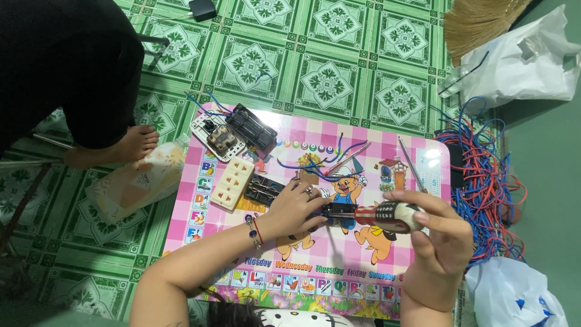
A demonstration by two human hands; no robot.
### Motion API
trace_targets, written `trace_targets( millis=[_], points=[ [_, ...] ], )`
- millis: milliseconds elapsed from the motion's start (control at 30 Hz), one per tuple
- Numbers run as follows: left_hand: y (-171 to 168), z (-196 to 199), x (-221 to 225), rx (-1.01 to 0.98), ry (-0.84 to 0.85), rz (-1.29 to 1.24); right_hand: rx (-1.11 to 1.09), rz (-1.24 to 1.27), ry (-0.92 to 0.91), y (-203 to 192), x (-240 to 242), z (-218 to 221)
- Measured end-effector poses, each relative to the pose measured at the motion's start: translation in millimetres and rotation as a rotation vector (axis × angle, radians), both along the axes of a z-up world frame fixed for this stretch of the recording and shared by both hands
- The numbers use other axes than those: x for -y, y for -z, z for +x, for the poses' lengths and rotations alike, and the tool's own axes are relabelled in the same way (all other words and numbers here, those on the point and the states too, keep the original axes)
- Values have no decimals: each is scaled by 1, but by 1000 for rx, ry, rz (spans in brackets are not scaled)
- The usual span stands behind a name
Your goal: Adjusting and fastening components of a switch mechanism using a screwdriver on a small table.
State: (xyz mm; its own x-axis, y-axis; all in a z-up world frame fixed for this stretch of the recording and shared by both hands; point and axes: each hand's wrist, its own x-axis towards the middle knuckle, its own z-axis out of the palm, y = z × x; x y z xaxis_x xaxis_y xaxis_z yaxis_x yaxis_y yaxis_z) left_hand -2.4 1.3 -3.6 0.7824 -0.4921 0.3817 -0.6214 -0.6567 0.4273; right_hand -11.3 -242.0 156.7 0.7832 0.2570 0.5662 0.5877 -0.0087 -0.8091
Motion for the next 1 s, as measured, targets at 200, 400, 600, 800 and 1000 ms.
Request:
trace_targets(
  millis=[200, 400, 600, 800, 1000],
  points=[
    [0, 0, 0, -10, 4, 0, 320, -201, 211, 20, 12, 11],
    [-4, 0, 0, -10, 3, -3, 449, -289, 272, 32, 37, 6],
    [-1, 0, 1, -14, 8, 8, 622, -432, 363, 24, 36, 2],
    [-2, 0, 1, -5, 5, 8, 429, -518, 319, 2, 29, -6],
    [0, 0, 0, 7, 5, 12, 353, -534, 146, -15, 32, 0]
  ],
)
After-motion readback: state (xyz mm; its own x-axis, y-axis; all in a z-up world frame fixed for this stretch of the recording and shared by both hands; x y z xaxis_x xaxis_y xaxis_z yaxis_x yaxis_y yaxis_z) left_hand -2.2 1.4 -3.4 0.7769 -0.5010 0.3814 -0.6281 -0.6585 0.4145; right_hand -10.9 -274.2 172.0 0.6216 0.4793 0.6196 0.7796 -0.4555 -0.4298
